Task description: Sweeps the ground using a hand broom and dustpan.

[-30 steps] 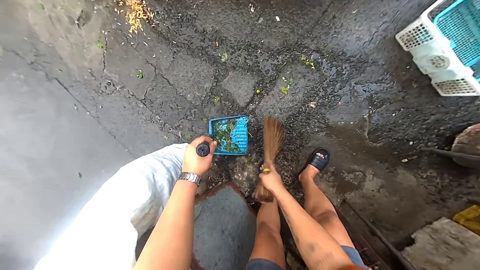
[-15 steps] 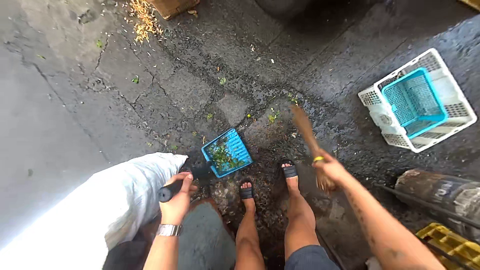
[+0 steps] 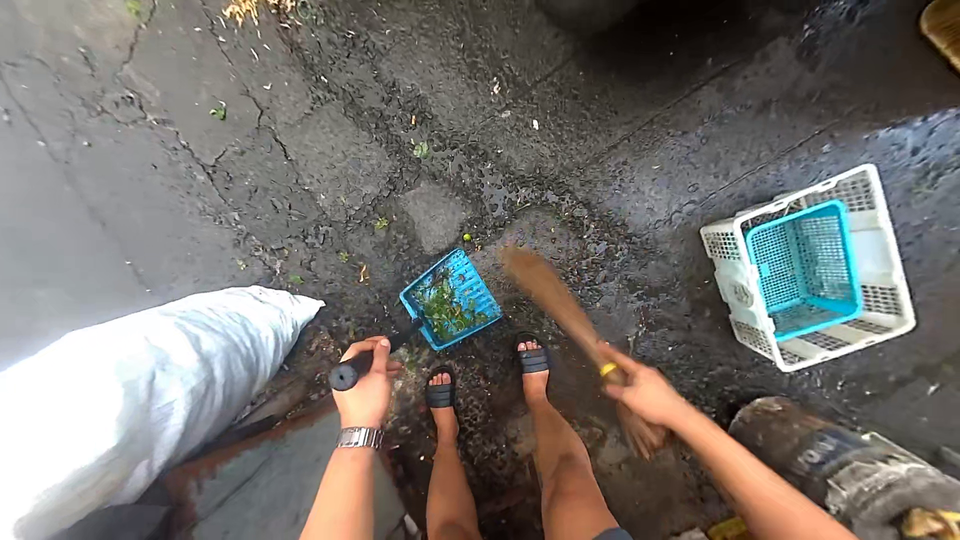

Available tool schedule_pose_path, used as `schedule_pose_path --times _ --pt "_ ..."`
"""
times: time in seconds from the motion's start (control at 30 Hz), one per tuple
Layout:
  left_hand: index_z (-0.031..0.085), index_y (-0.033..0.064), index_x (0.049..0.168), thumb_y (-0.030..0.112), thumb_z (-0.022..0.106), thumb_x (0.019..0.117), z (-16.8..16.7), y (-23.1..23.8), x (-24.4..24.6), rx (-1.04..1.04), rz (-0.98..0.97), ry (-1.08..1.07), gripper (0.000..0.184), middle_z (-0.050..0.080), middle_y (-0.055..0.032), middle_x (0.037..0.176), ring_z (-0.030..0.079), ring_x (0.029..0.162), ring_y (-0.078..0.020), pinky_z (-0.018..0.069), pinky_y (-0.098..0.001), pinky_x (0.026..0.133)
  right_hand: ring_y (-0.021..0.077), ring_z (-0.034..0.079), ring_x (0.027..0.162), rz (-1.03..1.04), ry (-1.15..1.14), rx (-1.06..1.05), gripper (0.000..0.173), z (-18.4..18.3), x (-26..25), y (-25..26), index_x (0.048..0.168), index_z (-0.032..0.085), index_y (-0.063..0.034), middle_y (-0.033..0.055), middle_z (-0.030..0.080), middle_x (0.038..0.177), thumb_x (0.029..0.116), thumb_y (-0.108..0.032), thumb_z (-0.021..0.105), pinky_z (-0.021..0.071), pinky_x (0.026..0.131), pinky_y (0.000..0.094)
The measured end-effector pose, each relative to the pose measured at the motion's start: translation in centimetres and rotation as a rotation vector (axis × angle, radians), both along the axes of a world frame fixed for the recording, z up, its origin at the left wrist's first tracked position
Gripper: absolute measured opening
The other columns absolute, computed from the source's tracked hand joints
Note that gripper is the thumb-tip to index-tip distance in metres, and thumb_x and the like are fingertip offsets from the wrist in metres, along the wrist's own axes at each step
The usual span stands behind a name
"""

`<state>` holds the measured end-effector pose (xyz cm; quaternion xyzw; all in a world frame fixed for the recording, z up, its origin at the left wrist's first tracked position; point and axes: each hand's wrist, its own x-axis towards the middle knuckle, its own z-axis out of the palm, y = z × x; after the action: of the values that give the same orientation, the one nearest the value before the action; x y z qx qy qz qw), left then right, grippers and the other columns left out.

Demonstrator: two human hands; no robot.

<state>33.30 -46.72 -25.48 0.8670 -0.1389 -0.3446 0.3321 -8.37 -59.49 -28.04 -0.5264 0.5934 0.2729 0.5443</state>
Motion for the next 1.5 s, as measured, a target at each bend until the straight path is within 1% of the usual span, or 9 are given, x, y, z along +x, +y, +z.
schedule_pose_path --times 0.13,0.23,0.5,0.73,0.9,1.03,1.2,1.37,1.5 --pt "0.066 0.001 0.11 0.016 0.064 0.1016 0.1 -0.2 -0.1 0.011 0.002 0.004 0.017 0.073 -0.0083 0.107 0.074 0.069 -0.0151 0.0656 -0.0309 0.063 0.0406 0.062 0.12 -0.239 0.088 -0.151 0.084 -8.0 -1.9 -10.8 0.163 0.03 -0.027 0.0245 0.06 0.137 0.091 -0.022 0.071 0.0506 0.098 0.0626" --pt "0.067 0.0015 0.108 0.016 0.064 0.101 -0.3 -0.4 -0.8 -0.006 -0.011 0.013 0.016 0.072 -0.0084 0.109 0.074 0.071 -0.0157 0.0658 -0.0316 0.064 0.0438 0.061 0.124 0.002 0.118 -0.003 0.084 -13.5 -0.1 -6.7 0.161 0.035 -0.0319 0.0251 0.062 0.136 0.0881 -0.031 0.076 0.0486 0.102 0.0663" --pt "0.068 0.0039 0.106 0.018 0.066 0.1007 -0.5 -1.0 0.0 0.035 0.028 0.006 0.015 0.073 -0.0063 0.104 0.073 0.069 -0.0142 0.0653 -0.031 0.064 0.0348 0.064 0.122 0.18 -0.067 0.133 0.086 -1.1 -1.6 -3.3 0.161 0.033 -0.0378 0.0154 0.06 0.143 0.0884 -0.02 0.075 0.0507 0.102 0.0617" --pt "0.07 0.0085 0.106 0.021 0.068 0.0989 -0.8 -0.5 0.0 0.054 0.013 0.017 0.014 0.075 -0.0035 0.098 0.073 0.069 -0.0141 0.0657 -0.0327 0.067 0.0413 0.064 0.119 0.012 0.094 0.057 0.084 -9.7 5.6 -2.3 0.161 0.035 -0.0304 0.0239 0.064 0.133 0.0882 -0.028 0.076 0.0516 0.098 0.0647" --pt "0.071 0.0092 0.105 0.022 0.069 0.0991 1.0 0.2 2.1 0.073 0.052 0.037 0.014 0.075 -0.0039 0.093 0.073 0.068 -0.0158 0.0656 -0.035 0.066 0.0334 0.06 0.129 0.274 -0.076 0.231 0.086 -4.2 8.8 4.7 0.163 0.03 -0.0372 0.0137 0.058 0.147 0.0888 -0.028 0.074 0.0476 0.107 0.0617" --pt "0.068 0.0042 0.11 0.02 0.065 0.1025 2.7 2.4 5.5 0.046 0.175 0.1 0.018 0.075 -0.009 0.097 0.075 0.07 -0.0209 0.0663 -0.0366 0.067 0.037 0.065 0.118 0.164 -0.039 -0.01 0.085 1.0 7.4 -4.0 0.162 0.033 -0.0339 0.0176 0.06 0.142 0.0883 -0.021 0.074 0.0528 0.097 0.0637" --pt "0.065 0.0052 0.115 0.024 0.064 0.1035 2.9 3.1 7.3 0.083 0.269 0.133 0.022 0.075 -0.0096 0.097 0.074 0.066 -0.0216 0.066 -0.038 0.063 0.0442 0.061 0.119 -0.065 0.074 -0.161 0.079 -7.0 9.6 -15.1 0.163 0.03 -0.0258 0.0271 0.058 0.139 0.0946 -0.022 0.07 0.0497 0.096 0.0661" --pt "0.066 0.0063 0.113 0.027 0.066 0.1019 1.5 -0.3 7.0 0.114 0.258 0.102 0.023 0.073 -0.0095 0.092 0.072 0.061 -0.0196 0.0647 -0.0378 0.059 0.0435 0.061 0.124 0.443 0.099 0.069 0.088 -14.0 15.5 -3.5 0.163 0.029 -0.0304 0.0244 0.063 0.134 0.0871 -0.035 0.073 0.0484 0.101 0.0667" --pt "0.066 0.0115 0.113 0.037 0.064 0.1023 1.3 -0.9 7.2 0.166 0.218 0.106 0.028 0.073 -0.0094 0.092 0.072 0.062 -0.0211 0.0643 -0.0401 0.06 0.0425 0.061 0.124 0.514 0.023 0.132 0.092 -7.9 11.8 -2.6 0.164 0.023 -0.0413 0.0209 0.061 0.139 0.0877 -0.031 0.073 0.0475 0.101 0.0677"
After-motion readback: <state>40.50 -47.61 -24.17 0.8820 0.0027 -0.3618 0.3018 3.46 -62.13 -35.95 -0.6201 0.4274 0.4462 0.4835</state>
